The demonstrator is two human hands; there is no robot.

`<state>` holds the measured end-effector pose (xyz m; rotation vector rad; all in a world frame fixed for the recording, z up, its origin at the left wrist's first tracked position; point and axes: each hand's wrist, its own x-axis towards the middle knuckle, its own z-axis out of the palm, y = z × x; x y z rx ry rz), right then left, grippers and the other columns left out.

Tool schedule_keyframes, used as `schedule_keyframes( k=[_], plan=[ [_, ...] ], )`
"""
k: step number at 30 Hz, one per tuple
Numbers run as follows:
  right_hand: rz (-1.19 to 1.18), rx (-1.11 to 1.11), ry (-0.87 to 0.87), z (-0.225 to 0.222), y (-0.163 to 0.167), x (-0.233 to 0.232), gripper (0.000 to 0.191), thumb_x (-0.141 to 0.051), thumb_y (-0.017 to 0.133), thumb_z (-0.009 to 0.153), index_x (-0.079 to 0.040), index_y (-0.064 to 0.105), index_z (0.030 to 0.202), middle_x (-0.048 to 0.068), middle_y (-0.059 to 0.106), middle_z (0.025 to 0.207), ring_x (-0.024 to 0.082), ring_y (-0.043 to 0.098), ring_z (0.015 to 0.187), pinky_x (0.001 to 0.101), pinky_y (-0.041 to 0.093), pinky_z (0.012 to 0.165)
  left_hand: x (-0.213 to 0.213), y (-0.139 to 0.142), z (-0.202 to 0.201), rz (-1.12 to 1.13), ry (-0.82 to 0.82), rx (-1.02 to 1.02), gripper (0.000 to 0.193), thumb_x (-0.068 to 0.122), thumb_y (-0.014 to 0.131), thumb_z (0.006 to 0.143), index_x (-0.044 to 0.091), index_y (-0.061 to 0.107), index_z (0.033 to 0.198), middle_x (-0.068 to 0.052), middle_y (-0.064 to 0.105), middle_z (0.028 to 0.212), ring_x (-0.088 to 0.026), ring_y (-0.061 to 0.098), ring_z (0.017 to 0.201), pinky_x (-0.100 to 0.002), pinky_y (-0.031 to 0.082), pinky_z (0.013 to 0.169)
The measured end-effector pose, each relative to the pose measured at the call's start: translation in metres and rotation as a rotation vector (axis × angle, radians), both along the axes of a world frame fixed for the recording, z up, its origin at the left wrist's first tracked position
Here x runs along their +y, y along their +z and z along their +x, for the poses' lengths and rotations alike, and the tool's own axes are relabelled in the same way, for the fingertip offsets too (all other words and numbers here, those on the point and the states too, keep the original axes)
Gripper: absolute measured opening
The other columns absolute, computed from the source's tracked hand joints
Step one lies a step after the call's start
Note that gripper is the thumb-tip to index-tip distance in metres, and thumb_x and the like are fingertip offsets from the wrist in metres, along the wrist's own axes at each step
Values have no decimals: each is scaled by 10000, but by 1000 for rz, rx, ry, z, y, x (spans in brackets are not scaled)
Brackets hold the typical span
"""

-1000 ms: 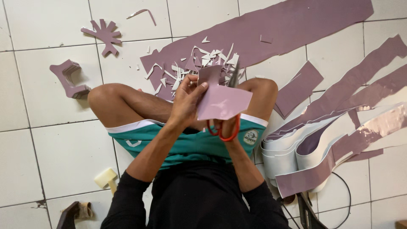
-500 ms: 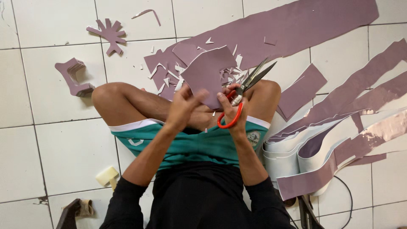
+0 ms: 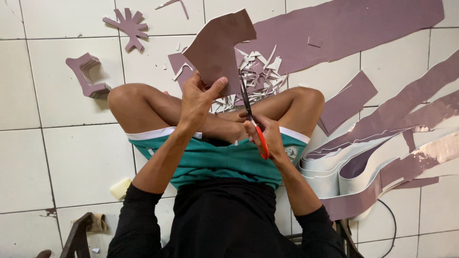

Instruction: The person sits cross-legged on a tiled floor and cuts decorative shapes, including flower and fish forms, out of mauve foam sheets using red-handled scissors. They rotate and reposition the foam while cutting, set finished cutouts aside, and trim small pieces from the sheets, leaving scraps piled on the floor.

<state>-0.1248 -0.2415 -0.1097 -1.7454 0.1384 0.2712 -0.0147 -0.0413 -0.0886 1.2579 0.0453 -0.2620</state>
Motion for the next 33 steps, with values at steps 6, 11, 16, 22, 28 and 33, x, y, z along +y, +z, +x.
schedule_keyframes(
  k=[6, 11, 16, 22, 28, 33],
  plan=[
    [50, -39, 30, 7, 21, 7, 536, -485, 601, 1005, -7, 682, 1234, -25, 584, 708, 35, 548, 606, 199, 457, 559, -3, 10, -5, 27, -4, -10, 286, 122, 712, 975, -65, 606, 1165, -108, 743, 1023, -143, 744, 894, -311, 677, 819],
    [59, -15, 20, 7, 27, 8, 544, -497, 619, 989, -9, 687, 1220, -30, 558, 691, 36, 530, 583, 200, 445, 530, -4, 15, -7, 35, -16, -13, 292, 122, 709, 977, -58, 602, 1181, -107, 746, 1027, -134, 741, 899, -310, 675, 826],
    [52, 24, -16, 3, 22, 6, 548, -518, 643, 957, -15, 711, 1164, -46, 538, 643, 28, 501, 537, 201, 421, 470, -5, 17, -10, -4, -22, -32, 298, 124, 711, 979, -51, 608, 1198, -98, 739, 1034, -122, 728, 903, -304, 666, 827],
    [28, 55, -86, 1, 13, 4, 477, -435, 708, 980, 27, 682, 865, -38, 508, 557, 44, 453, 425, 233, 347, 381, -7, 13, -12, 39, -18, -22, 284, 116, 731, 972, -54, 637, 1180, -98, 743, 1004, -112, 716, 874, -292, 654, 788],
    [107, 54, -126, -3, 16, 10, 355, -365, 691, 950, -16, 711, 885, -43, 483, 483, 37, 406, 370, 228, 306, 340, -5, 8, -1, -125, -49, 37, 326, 127, 765, 922, -48, 638, 1166, -67, 731, 1004, -103, 700, 859, -262, 626, 728],
    [34, 68, -70, -2, 27, 10, 370, -339, 671, 971, 3, 689, 834, -28, 498, 489, 49, 435, 391, 232, 335, 367, 2, 13, 6, 154, 24, -2, 327, 186, 800, 954, -98, 708, 1088, -87, 714, 897, -116, 600, 735, -259, 482, 601]
  ],
)
